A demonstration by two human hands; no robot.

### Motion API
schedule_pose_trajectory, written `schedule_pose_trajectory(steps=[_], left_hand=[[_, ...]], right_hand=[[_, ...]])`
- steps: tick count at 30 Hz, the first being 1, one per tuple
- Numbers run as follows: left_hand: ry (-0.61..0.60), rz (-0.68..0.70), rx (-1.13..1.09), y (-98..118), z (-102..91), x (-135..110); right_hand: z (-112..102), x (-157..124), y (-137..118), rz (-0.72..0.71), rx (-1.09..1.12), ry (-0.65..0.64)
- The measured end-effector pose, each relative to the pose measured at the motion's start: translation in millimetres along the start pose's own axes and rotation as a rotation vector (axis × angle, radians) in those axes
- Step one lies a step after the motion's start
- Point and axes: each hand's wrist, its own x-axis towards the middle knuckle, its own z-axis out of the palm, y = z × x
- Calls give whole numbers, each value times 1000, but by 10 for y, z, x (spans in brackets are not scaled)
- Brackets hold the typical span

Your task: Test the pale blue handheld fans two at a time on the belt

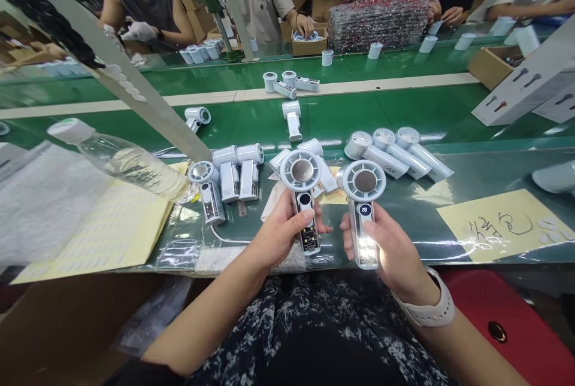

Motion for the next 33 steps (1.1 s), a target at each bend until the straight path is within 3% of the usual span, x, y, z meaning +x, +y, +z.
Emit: schedule_pose_trajectory(steps=[6, 13, 16, 24, 27, 33], left_hand=[[-24, -43, -86, -14, -74, -9], [-30, -73, -77, 52, -60, -47], [-63, -78, -37, 85, -50, -75], [-170, -86, 54, 255, 48, -225], [-176, -83, 33, 314, 89, -254], [-122, -93, 35, 252, 119, -225]], right_hand=[[-31, 4, -30, 36, 44, -62], [-50, 10, -25, -24, -18, -41], [-54, 14, -43, -63, 26, -15], [42, -119, -148, 5, 123, -22], [73, -148, -201, -16, 121, -49], [123, -110, -229, -5, 203, 24]])
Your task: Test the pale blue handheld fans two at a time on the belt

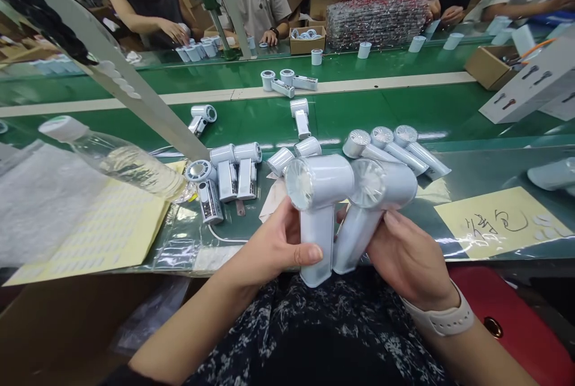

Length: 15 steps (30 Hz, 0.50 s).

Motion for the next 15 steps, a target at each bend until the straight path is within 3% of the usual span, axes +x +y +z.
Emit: schedule_pose_trajectory(steps=[4, 9, 15], left_hand=[[31, -115, 7, -86, -22, 48], [23, -60, -112, -101, -60, 92], [-43, -31, -232, -93, -79, 99]], right_hand=[[68, 9, -7, 25, -4, -32], [110, -18, -22, 59, -22, -28], [65, -2, 5, -5, -4, 24]])
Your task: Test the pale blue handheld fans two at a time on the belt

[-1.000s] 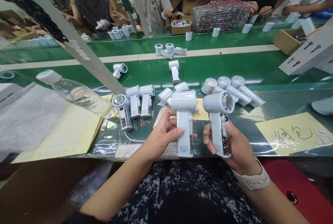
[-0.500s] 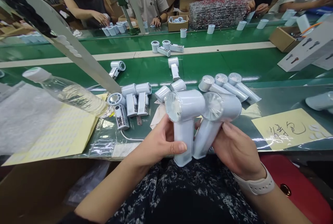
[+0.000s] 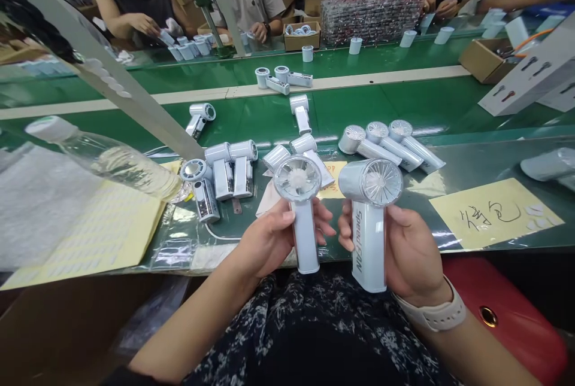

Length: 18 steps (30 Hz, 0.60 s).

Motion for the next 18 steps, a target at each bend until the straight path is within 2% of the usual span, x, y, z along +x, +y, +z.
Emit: schedule_pose_trajectory(steps=[4, 9, 14, 18], left_hand=[[61, -8, 71, -33, -32, -23], [82, 2, 154, -40, -36, -13], [31, -5, 194, -40, -41, 2], [77, -31, 236, -46, -66, -5]], right_hand=[[-90, 22, 33, -21, 44, 23], [-188, 30, 69, -28, -39, 84], [-146, 47, 85, 12, 65, 154], [-106, 70, 94, 71, 67, 213]])
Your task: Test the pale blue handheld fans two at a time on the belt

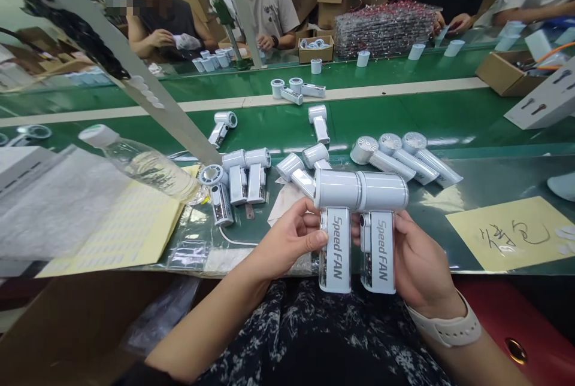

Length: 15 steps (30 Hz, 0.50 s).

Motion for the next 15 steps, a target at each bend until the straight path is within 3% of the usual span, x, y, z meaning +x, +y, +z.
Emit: schedule_pose_trajectory(steps=[4, 8, 11, 15], left_hand=[[12, -4, 93, 36, -21, -22], [36, 57, 314, 105, -13, -70], [57, 260, 509, 121, -15, -86], [-63, 687, 847, 79, -69, -33]], right_hand=[[-13, 21, 22, -22, -23, -61], [-108, -5, 50, -165, -162, -157], [-177, -72, 38, -400, -440, -218], [-156, -100, -8, -752, -691, -472]])
